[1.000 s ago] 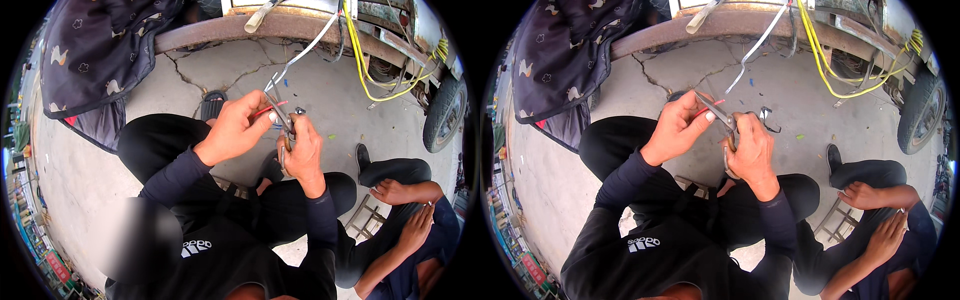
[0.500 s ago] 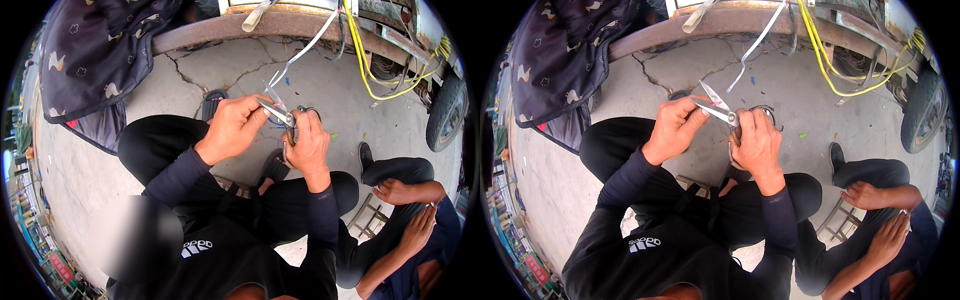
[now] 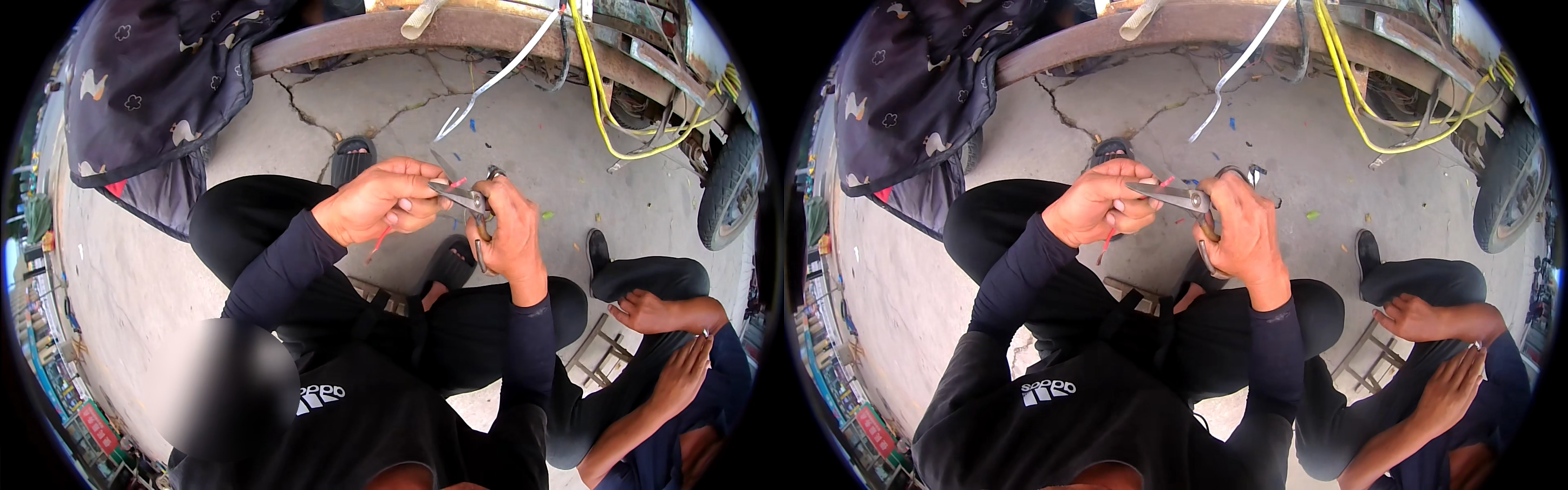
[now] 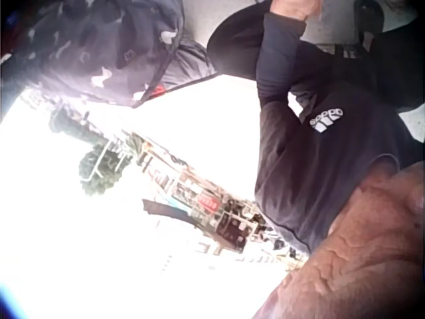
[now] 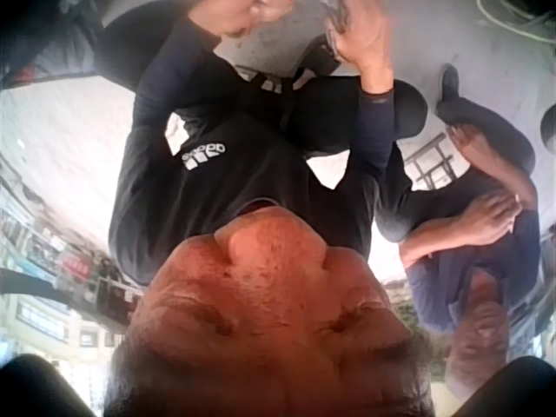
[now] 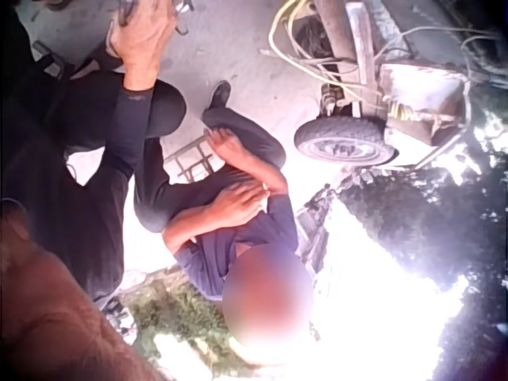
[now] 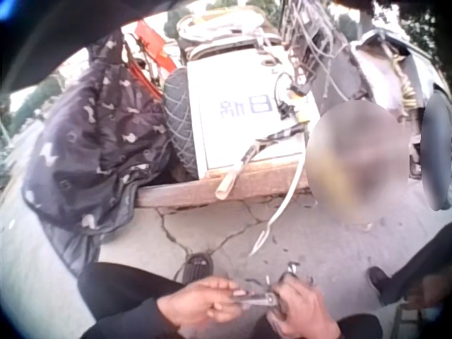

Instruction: The person sits on the ground and uses pliers to strip insulation from several colored wires. They twist the exposed strands together and wrap the connections with electrical tape.

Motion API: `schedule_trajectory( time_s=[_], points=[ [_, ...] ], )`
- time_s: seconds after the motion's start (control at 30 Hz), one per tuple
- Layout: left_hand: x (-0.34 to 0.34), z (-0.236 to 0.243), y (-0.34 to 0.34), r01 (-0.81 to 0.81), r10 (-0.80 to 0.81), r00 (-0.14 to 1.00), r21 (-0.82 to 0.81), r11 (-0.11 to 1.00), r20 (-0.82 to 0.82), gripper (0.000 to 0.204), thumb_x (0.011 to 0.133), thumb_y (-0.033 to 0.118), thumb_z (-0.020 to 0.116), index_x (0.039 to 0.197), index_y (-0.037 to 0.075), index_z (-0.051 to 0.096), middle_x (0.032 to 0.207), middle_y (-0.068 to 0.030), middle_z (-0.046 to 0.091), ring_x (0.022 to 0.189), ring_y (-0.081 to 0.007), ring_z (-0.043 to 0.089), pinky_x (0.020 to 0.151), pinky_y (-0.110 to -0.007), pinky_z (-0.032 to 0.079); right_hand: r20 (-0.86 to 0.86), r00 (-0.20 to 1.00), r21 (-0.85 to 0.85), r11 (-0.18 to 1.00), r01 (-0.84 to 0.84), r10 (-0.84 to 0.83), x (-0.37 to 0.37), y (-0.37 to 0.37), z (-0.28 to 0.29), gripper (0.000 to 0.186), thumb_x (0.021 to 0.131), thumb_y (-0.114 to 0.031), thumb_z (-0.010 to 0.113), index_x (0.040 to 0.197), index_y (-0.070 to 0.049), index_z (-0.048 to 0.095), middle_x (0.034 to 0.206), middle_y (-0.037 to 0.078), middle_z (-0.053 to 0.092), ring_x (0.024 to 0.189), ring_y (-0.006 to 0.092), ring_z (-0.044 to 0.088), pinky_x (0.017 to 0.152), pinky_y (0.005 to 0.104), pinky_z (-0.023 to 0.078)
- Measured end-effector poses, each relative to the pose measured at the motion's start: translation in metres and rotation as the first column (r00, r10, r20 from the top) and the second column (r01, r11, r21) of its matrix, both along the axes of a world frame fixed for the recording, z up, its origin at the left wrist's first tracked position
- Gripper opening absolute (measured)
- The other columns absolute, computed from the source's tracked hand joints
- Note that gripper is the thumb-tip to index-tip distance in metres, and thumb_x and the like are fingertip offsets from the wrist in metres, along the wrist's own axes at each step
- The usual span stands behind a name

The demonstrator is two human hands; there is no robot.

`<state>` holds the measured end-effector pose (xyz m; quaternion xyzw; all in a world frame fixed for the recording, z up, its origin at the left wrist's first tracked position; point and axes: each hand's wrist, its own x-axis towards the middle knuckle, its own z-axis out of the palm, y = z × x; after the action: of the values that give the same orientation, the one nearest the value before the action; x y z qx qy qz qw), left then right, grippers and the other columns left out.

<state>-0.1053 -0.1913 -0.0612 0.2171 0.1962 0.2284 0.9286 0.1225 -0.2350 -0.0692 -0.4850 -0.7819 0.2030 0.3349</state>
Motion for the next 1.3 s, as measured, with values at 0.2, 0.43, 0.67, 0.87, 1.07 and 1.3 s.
schedule_trajectory(
  time_s=[0.2,0.43,0.67,0.87,1.07,1.3],
  points=[
    [0.011,0.007,-0.015,-0.072,0.330,0.829,0.499,0.863,-0.452,0.016,0.098,0.011,0.050,0.104,0.000,0.060,0.067,0.0041,0.042,0.061,-0.0075,0.036,0.055,-0.023,0.030,0.008,0.989,-0.142,0.979,0.144,-0.144,-0.015,-0.021,-0.005,0.038,0.065,0.000,0.067,0.102,-0.006,0.057,0.085,0.012,0.059,0.069,0.0341,0.059,0.058,0.0422,0.047],
    [0.013,0.016,-0.014,0.183,0.521,0.647,0.776,0.604,-0.557,0.014,0.099,0.011,0.050,0.106,0.002,0.059,0.073,0.0049,0.047,0.069,-0.0055,0.039,0.062,-0.023,0.036,0.224,0.941,0.011,0.966,0.260,-0.255,-0.020,-0.021,0.000,0.038,0.066,-0.004,0.071,0.101,-0.007,0.056,0.084,0.011,0.057,0.074,0.0318,0.060,0.059,0.0427,0.049],
    [0.014,0.015,0.001,-0.092,0.362,0.856,0.580,0.809,-0.369,0.014,0.101,0.017,0.052,0.100,0.005,0.059,0.063,0.0089,0.037,0.054,-0.0025,0.028,0.049,-0.021,0.023,-0.161,0.930,-0.287,0.917,0.276,-0.330,-0.027,-0.020,-0.010,0.043,0.064,0.001,0.070,0.105,-0.005,0.061,0.077,0.005,0.053,0.063,0.0178,0.052,0.057,0.0304,0.045],
    [0.022,-0.001,0.005,-0.222,0.313,0.926,0.365,0.904,-0.213,0.018,0.100,0.019,0.054,0.100,0.002,0.059,0.061,0.0104,0.034,0.050,-0.0011,0.024,0.046,-0.022,0.018,-0.595,0.656,-0.657,0.751,-0.067,-0.463,-0.031,-0.027,-0.011,0.047,0.068,0.006,0.068,0.114,0.002,0.059,0.081,-0.004,0.048,0.066,0.0052,0.042,0.060,0.0200,0.037],
    [0.014,0.007,0.002,-0.220,0.265,0.955,0.279,0.935,-0.134,0.019,0.100,0.020,0.053,0.102,0.002,0.059,0.063,0.0097,0.034,0.050,-0.0016,0.023,0.046,-0.022,0.018,-0.800,0.217,-0.593,0.684,-0.425,-0.559,-0.035,-0.029,-0.002,0.042,0.074,-0.003,0.063,0.116,0.000,0.058,0.084,-0.002,0.047,0.071,0.0072,0.043,0.060,0.0228,0.037],
    [-0.007,0.013,-0.009,-0.268,0.358,0.909,0.354,0.896,-0.216,0.021,0.101,0.019,0.050,0.110,0.002,0.058,0.068,0.0074,0.038,0.055,-0.0041,0.027,0.051,-0.021,0.023,-0.548,0.665,-0.715,0.696,-0.059,-0.507,-0.024,-0.030,0.019,0.036,0.086,-0.010,0.062,0.120,0.000,0.056,0.079,-0.004,0.049,0.068,0.0050,0.047,0.059,0.0206,0.039]
  ],
)
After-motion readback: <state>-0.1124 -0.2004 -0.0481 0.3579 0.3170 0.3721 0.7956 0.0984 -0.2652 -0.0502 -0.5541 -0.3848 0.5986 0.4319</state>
